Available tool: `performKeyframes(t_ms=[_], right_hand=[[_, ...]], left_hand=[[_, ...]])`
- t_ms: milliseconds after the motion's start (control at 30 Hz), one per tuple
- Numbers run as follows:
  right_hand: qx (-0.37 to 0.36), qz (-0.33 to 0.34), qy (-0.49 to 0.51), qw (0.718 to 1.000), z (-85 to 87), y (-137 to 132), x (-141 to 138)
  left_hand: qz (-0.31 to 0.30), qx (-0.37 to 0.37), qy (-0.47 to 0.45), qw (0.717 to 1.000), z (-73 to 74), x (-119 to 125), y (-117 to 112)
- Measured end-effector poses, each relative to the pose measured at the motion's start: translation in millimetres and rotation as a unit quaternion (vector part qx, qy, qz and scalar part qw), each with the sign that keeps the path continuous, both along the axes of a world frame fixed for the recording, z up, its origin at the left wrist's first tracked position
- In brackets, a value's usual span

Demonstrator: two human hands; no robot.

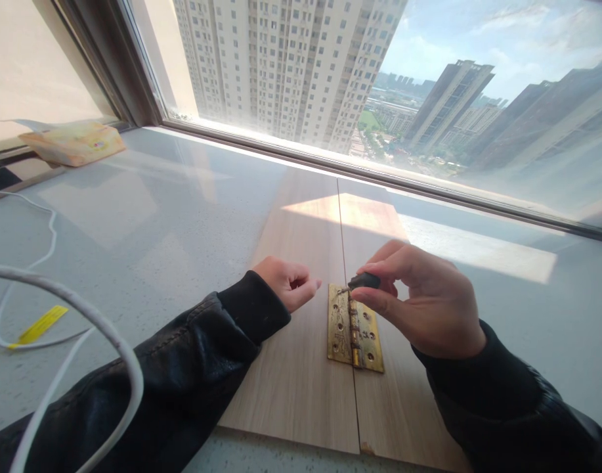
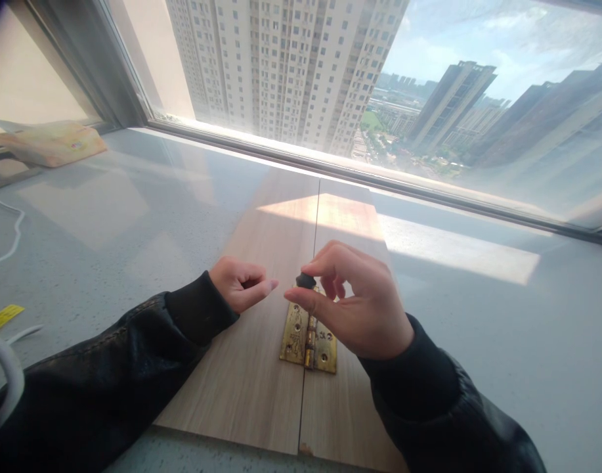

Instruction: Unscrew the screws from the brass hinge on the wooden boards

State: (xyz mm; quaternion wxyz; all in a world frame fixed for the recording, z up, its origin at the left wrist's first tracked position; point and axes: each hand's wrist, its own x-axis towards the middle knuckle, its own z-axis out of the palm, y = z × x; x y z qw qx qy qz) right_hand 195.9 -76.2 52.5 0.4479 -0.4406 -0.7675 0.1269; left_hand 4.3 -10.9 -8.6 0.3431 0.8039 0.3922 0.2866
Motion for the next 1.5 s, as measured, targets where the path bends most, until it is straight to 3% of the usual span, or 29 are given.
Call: performKeyframes(t_ms=[133, 233, 467, 600, 867, 1133, 1333, 1500], right_hand=[[0.027, -0.049, 0.011, 0.998, -6.4, 0.6, -2.8], [-0.026, -0.049, 0.028, 0.998, -6.6, -0.9, -3.4], [-0.121, 0.049, 0.084, 0.988, 2.3, -1.3, 4.4], [-0.133, 0.057, 0.077, 0.986, 6.6, -1.0, 10.5], [-0.074, -0.013, -0.014, 0.997, 10.6, -0.3, 8.7], [-0.018, -0.080, 0.060, 0.995, -0.6, 0.7, 1.9], [-0.178, 0.024, 0.158, 0.971, 2.6, -2.1, -0.7], [-0.267, 0.098, 0.152, 0.947, 7.2, -2.4, 9.9]], left_hand=[[-0.001, 0.001, 0.000, 1.000, 0.1, -0.1, -0.1], [0.001, 0.001, 0.000, 1.000, -0.4, -0.2, 0.1], [-0.005, 0.000, 0.003, 1.000, -0.3, -0.5, 1.1], [-0.014, -0.005, 0.004, 1.000, 1.0, -0.5, 1.0], [-0.002, 0.015, 0.010, 1.000, 0.2, -0.9, 0.8], [-0.004, 0.008, 0.007, 1.000, -0.5, -0.9, 1.3], [0.000, 0.003, 0.004, 1.000, 1.3, -0.5, -0.3], [-0.003, -0.004, 0.002, 1.000, 0.8, -0.4, -0.5]])
